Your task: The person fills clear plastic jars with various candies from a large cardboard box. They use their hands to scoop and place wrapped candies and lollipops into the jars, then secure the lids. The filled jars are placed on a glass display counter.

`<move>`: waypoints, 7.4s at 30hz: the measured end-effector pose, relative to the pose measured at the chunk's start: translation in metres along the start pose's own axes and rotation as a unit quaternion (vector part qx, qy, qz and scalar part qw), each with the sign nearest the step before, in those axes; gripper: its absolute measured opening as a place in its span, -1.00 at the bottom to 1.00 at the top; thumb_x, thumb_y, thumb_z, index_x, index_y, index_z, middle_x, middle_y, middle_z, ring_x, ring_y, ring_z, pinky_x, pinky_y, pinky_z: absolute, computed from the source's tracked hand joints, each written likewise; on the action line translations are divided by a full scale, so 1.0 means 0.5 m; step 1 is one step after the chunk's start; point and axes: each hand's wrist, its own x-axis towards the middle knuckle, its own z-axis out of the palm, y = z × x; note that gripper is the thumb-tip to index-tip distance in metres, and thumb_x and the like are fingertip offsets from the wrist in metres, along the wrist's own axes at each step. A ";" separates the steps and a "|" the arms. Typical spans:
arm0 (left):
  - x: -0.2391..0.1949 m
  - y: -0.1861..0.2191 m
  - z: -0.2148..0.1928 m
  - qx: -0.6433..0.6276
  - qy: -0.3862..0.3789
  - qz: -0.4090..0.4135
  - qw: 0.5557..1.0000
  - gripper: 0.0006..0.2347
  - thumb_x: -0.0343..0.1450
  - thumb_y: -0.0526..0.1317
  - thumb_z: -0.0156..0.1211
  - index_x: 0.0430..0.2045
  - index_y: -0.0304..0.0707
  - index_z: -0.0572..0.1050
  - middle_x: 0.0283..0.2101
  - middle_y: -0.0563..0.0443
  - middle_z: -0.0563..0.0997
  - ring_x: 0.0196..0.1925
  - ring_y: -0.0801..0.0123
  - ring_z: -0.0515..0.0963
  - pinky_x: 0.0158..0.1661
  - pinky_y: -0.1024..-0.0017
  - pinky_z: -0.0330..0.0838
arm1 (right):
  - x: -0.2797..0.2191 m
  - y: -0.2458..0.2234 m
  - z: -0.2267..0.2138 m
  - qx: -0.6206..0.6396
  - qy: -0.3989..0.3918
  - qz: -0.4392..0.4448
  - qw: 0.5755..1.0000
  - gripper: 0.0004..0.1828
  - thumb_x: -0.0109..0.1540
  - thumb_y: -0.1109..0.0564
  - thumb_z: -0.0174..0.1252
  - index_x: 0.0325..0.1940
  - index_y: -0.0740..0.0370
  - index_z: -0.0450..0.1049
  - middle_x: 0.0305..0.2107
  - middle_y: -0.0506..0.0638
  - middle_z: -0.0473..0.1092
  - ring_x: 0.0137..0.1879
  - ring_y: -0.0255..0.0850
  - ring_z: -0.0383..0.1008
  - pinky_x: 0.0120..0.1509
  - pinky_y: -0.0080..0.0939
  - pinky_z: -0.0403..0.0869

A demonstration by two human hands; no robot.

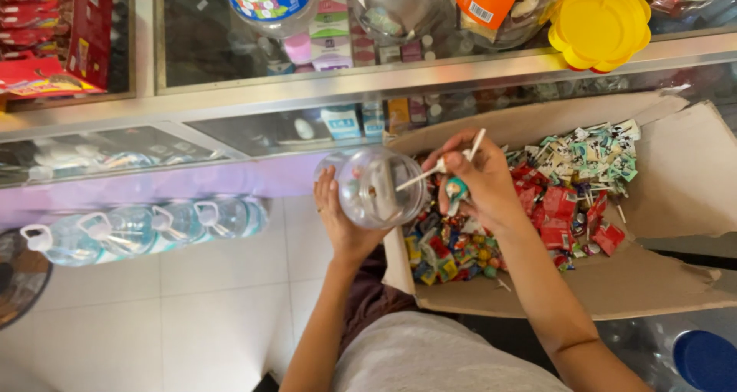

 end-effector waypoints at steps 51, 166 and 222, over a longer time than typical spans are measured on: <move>-0.006 0.010 -0.003 -0.071 0.018 -0.059 0.996 0.18 0.03 -0.02 0.75 0.48 -0.14 -0.08 0.47 -0.27 0.13 0.51 -0.19 0.20 0.46 -0.06 0.18 | 0.031 0.069 -0.034 -0.151 0.013 -0.188 0.970 -0.86 0.28 0.25 0.29 -0.08 0.32 0.59 -0.06 0.09 0.56 0.09 -0.16 0.58 0.24 -0.13 0.56; 0.231 -0.021 -0.063 -0.153 -0.343 -0.074 0.924 0.08 -0.07 0.03 0.68 0.33 -0.41 0.15 0.27 -0.35 0.39 0.28 -0.19 0.38 0.25 0.01 0.25 | 0.052 0.049 0.132 0.079 0.277 -0.313 0.905 -0.69 0.44 -0.06 0.13 0.16 0.06 0.25 -0.03 0.06 0.32 -0.09 -0.14 0.44 -0.34 -0.27 0.38; 0.288 -0.041 -0.012 -0.170 -0.336 0.024 0.926 0.01 -0.06 0.04 0.66 0.29 -0.39 0.25 0.25 -0.28 0.45 0.25 -0.14 0.42 0.23 0.00 0.27 | 0.033 0.016 0.114 -0.458 0.176 -0.221 0.843 -0.59 0.24 0.09 0.30 0.12 0.21 0.39 0.11 0.05 0.08 0.34 -0.07 0.13 0.50 -0.03 0.18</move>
